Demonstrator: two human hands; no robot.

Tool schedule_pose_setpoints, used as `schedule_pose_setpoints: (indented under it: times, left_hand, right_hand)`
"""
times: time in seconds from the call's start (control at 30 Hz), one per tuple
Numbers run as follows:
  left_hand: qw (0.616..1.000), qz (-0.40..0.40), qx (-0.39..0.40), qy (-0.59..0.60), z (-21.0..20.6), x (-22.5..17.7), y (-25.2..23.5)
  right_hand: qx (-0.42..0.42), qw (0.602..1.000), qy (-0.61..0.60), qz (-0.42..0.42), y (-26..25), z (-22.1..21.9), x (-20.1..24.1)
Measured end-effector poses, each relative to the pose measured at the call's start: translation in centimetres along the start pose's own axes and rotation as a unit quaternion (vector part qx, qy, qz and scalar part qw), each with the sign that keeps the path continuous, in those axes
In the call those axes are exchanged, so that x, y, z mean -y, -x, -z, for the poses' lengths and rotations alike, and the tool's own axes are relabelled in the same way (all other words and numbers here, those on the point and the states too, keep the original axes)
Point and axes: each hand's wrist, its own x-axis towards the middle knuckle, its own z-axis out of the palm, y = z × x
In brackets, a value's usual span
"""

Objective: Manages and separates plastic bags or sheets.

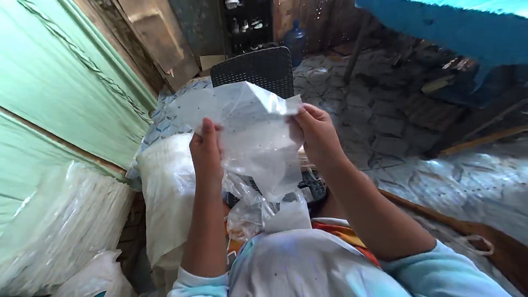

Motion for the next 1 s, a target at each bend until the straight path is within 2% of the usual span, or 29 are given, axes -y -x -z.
schedule_pose_setpoints:
  times: [0.07, 0.1, 0.2, 0.23, 0.3, 0.37, 0.4, 0.47, 0.57, 0.6, 0.67, 0.73, 0.8, 0.87, 0.93, 1.0]
  left_hand:
    - [0.999, -0.024, -0.043, 0.010, -0.3, -0.6, 0.1]
    - [0.998, -0.042, -0.055, 0.010, -0.5, -0.9, 0.2]
    - [0.994, -0.096, -0.057, -0.019, -1.1, -1.2, 0.9]
    - [0.991, -0.119, -0.042, -0.039, -1.3, -1.0, 1.2]
    - [0.978, -0.190, 0.026, -0.080, -1.8, -0.8, 2.0]
    - [0.955, -0.260, 0.100, -0.098, -2.1, -0.7, 2.6]
    - [0.947, -0.280, 0.113, -0.111, -2.0, -0.7, 2.7]
    - [0.937, -0.294, 0.098, -0.160, -1.0, -1.1, 2.3]
    - [0.928, -0.311, 0.074, -0.193, -0.1, -1.4, 1.3]
    - [0.925, -0.314, 0.079, -0.200, -0.6, -1.6, 1.5]
    - [0.928, -0.302, 0.099, -0.196, -2.3, -2.1, 2.8]
    - [0.942, -0.245, 0.131, -0.186, -3.4, -1.8, 3.5]
    - [0.940, -0.149, 0.191, -0.242, -2.5, -0.5, 2.5]
    - [0.909, -0.043, 0.247, -0.333, -0.1, 2.0, 0.6]
    - [0.894, -0.012, 0.248, -0.373, 3.6, 4.8, -0.9]
    - [0.922, -0.019, 0.196, -0.334, 7.1, 5.3, -1.7]
  right_hand:
    - [-0.048, 0.986, 0.108, 0.117, -0.1, 1.1, -0.3]
    - [-0.061, 0.979, 0.136, 0.141, 0.3, 1.4, -0.3]
    - [-0.011, 0.980, 0.144, 0.137, 2.7, 0.9, -0.8]
    - [0.002, 0.973, 0.162, 0.165, 3.3, 0.6, -1.3]
    - [-0.009, 0.933, 0.243, 0.264, 3.3, 0.3, -1.2]
    - [0.007, 0.890, 0.308, 0.336, 2.0, 0.8, 0.8]
    - [0.023, 0.878, 0.320, 0.356, 0.9, 1.1, 2.1]
    - [0.049, 0.882, 0.316, 0.345, -1.3, 2.2, 4.4]
    - [0.038, 0.884, 0.299, 0.358, -2.8, 3.3, 7.7]
    - [0.084, 0.874, 0.324, 0.353, -2.5, 3.0, 9.1]
    - [0.206, 0.848, 0.371, 0.319, -1.5, 1.2, 10.7]
    - [0.207, 0.836, 0.373, 0.344, -1.5, -0.1, 10.3]
    - [0.128, 0.837, 0.374, 0.379, -2.7, 1.1, 11.3]
    - [0.024, 0.852, 0.362, 0.377, -4.6, 4.6, 12.3]
    - [-0.061, 0.869, 0.351, 0.344, -5.8, 8.8, 12.3]
    - [-0.119, 0.878, 0.355, 0.296, -5.4, 11.6, 10.4]
